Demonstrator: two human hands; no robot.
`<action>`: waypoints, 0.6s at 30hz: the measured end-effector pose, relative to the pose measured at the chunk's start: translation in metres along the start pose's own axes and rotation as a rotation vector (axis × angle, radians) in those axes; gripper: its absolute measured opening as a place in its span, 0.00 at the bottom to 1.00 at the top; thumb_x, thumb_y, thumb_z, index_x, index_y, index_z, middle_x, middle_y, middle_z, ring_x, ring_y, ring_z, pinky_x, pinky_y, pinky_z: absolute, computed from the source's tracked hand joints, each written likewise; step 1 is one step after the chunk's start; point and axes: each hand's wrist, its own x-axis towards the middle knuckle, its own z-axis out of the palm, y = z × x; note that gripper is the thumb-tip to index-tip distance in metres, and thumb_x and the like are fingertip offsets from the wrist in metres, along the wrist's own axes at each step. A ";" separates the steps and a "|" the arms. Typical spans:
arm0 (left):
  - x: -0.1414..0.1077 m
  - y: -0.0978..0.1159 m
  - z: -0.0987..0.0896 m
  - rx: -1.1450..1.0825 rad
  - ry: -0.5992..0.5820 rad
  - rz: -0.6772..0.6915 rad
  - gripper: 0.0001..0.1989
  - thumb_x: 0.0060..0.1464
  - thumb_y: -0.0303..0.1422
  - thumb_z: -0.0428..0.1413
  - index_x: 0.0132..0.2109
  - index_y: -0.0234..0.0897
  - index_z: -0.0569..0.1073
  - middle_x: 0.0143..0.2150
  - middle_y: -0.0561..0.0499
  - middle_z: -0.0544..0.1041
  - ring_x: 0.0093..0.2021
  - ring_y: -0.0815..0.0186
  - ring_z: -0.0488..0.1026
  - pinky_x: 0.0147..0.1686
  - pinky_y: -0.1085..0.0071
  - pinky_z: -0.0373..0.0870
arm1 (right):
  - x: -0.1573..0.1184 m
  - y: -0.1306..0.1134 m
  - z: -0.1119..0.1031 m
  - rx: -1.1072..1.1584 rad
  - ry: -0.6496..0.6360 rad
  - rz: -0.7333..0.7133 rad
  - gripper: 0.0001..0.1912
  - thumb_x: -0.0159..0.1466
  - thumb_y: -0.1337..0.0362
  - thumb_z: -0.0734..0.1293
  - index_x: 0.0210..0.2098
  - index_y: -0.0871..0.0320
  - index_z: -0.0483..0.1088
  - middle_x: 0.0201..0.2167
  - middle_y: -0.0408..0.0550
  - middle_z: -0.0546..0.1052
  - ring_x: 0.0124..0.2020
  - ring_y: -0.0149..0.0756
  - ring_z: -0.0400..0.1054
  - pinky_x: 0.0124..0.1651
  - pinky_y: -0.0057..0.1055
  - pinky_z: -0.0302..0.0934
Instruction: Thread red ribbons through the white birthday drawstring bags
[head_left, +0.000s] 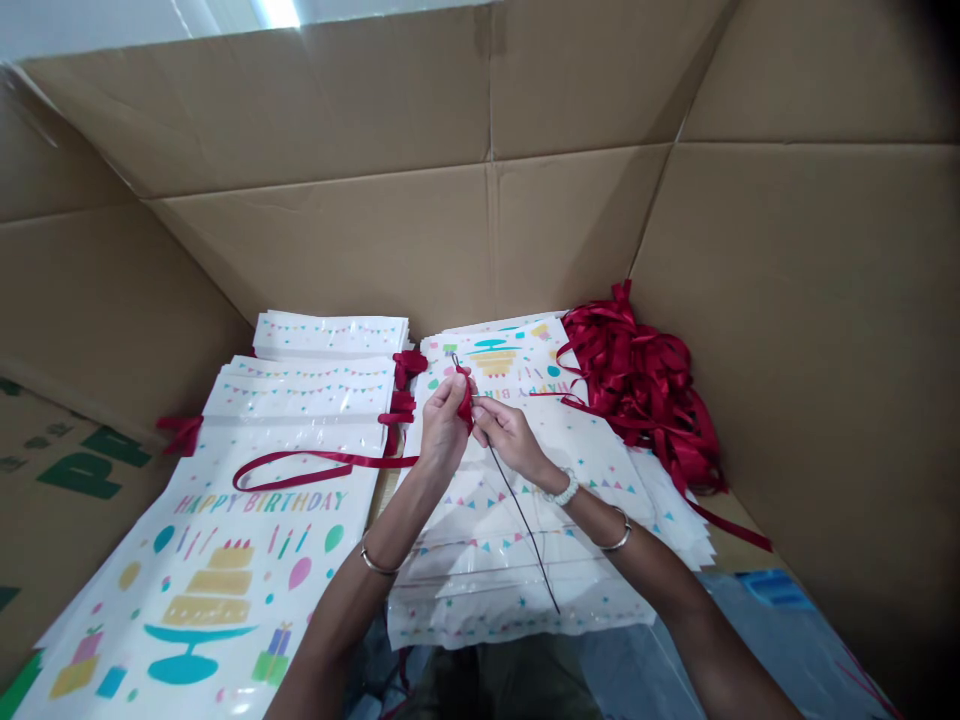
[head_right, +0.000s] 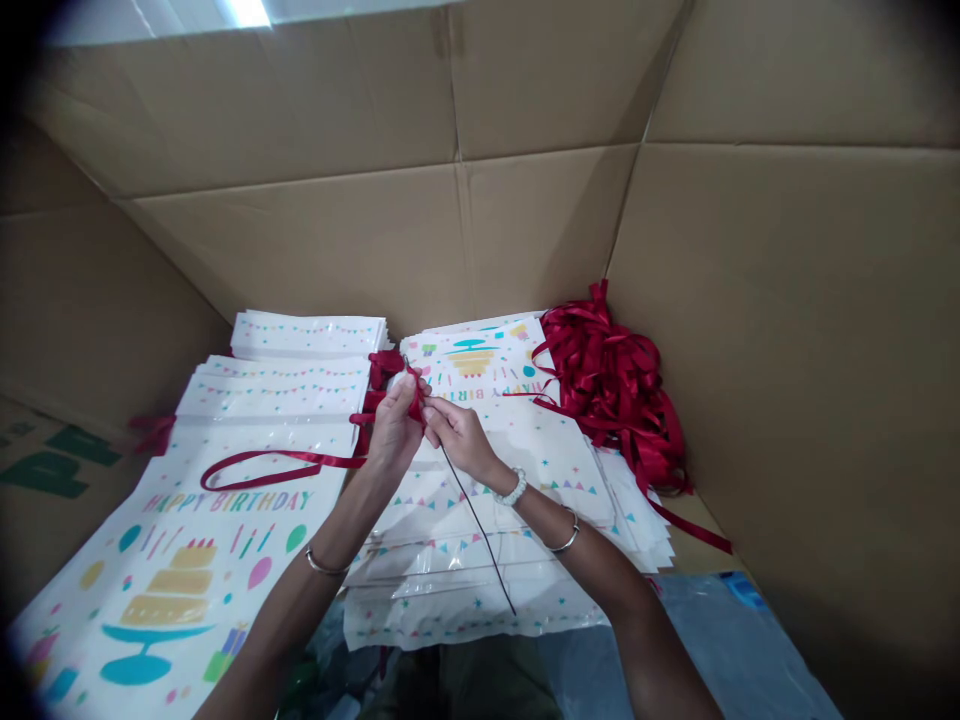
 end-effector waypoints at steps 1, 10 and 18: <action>0.001 0.000 -0.002 0.009 0.002 -0.016 0.16 0.42 0.37 0.77 0.31 0.34 0.80 0.30 0.53 0.75 0.31 0.73 0.70 0.33 0.78 0.67 | 0.000 -0.001 0.000 0.011 -0.005 0.009 0.29 0.68 0.37 0.63 0.42 0.61 0.70 0.19 0.36 0.63 0.21 0.26 0.54 0.29 0.28 0.50; 0.006 0.003 -0.012 0.113 0.021 -0.013 0.18 0.43 0.40 0.76 0.28 0.33 0.77 0.25 0.54 0.74 0.27 0.74 0.69 0.33 0.76 0.67 | -0.004 -0.006 0.003 0.086 -0.016 0.037 0.29 0.66 0.36 0.65 0.37 0.58 0.65 0.18 0.36 0.64 0.21 0.26 0.53 0.28 0.29 0.50; -0.003 0.010 -0.020 0.266 -0.069 0.039 0.19 0.49 0.45 0.72 0.35 0.34 0.80 0.32 0.47 0.80 0.31 0.68 0.75 0.34 0.73 0.72 | -0.010 -0.008 0.008 0.067 -0.023 0.053 0.27 0.68 0.38 0.64 0.37 0.58 0.67 0.18 0.37 0.65 0.21 0.27 0.53 0.27 0.29 0.48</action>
